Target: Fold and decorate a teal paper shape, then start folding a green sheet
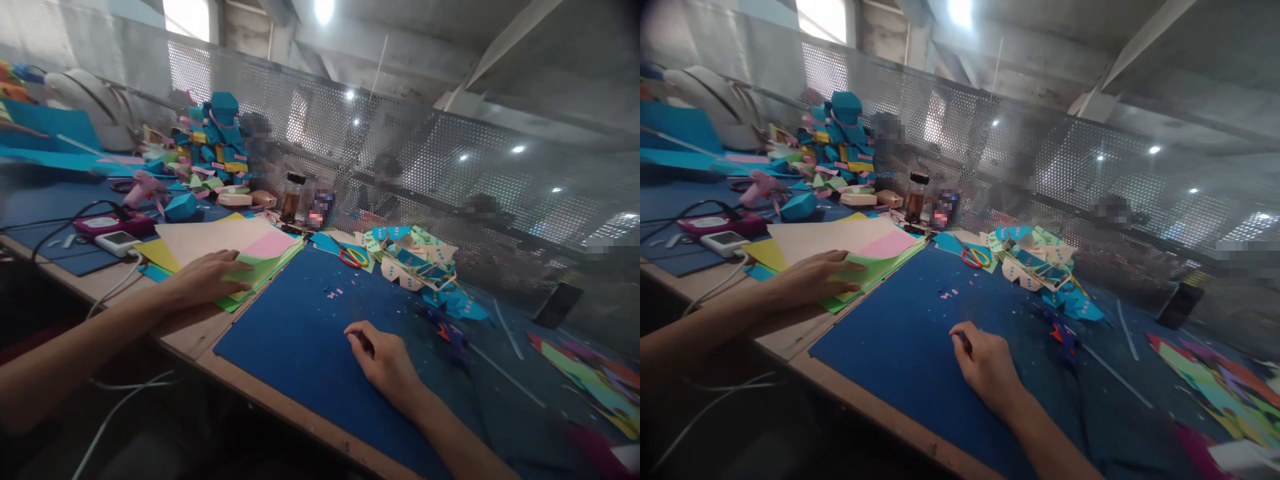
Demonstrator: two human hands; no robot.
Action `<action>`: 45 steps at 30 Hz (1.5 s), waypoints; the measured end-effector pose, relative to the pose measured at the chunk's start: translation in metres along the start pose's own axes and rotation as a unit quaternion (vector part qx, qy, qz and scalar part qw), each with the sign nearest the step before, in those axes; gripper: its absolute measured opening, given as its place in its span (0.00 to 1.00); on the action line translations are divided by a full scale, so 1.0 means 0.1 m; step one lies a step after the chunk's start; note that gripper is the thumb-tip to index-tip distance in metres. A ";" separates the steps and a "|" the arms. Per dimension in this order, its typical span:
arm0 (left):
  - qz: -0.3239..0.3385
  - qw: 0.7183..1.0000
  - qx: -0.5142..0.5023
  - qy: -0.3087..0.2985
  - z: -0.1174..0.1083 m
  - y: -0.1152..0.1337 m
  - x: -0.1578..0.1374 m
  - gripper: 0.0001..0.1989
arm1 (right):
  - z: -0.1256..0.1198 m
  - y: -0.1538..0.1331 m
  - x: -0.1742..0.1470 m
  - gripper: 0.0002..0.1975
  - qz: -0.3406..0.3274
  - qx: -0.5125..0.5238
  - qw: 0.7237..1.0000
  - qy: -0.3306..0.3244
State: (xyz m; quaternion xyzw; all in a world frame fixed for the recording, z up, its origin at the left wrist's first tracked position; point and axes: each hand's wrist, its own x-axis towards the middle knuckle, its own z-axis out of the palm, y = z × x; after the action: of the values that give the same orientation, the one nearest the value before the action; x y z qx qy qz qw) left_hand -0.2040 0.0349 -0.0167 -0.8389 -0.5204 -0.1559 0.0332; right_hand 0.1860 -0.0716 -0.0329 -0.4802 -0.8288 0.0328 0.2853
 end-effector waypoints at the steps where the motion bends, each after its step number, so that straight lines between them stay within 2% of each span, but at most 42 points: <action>1: 0.000 1.000 0.003 -0.005 0.00 0.00 0.00 0.23 | 0.00 0.00 0.00 0.08 0.001 -0.001 1.000 -0.001; 10: -0.014 0.999 0.008 -0.027 0.01 0.01 0.03 0.28 | 0.00 -0.03 0.00 0.08 0.014 -0.008 1.000 -0.010; 17: -0.029 1.000 0.007 -0.010 0.03 0.05 0.09 0.26 | 0.00 -0.04 -0.01 0.08 0.007 -0.013 1.000 -0.007; 23: 0.012 0.999 0.029 0.012 0.05 0.03 0.10 0.20 | 0.00 -0.07 0.00 0.08 -0.004 -0.029 0.999 -0.014; 28: 0.021 0.999 0.020 0.036 -0.01 0.06 0.09 0.18 | -0.06 -0.21 0.06 0.08 -0.012 -0.026 0.999 -0.042; 35: 0.014 0.998 0.015 0.062 -0.03 0.09 0.11 0.17 | -0.09 -0.45 0.29 0.08 -0.060 -0.022 0.995 -0.082; 45: 0.003 0.994 -0.036 0.101 -0.01 0.04 0.13 0.14 | 0.14 -0.70 0.62 0.08 -0.159 -0.052 0.978 -0.123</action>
State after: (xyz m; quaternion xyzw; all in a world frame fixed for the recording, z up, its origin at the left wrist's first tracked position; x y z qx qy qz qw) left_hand -0.1956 0.0439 -0.0110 -0.8210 -0.5061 -0.2584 0.0562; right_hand 0.1007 -0.0558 0.0055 -0.3491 -0.9238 0.0023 0.1576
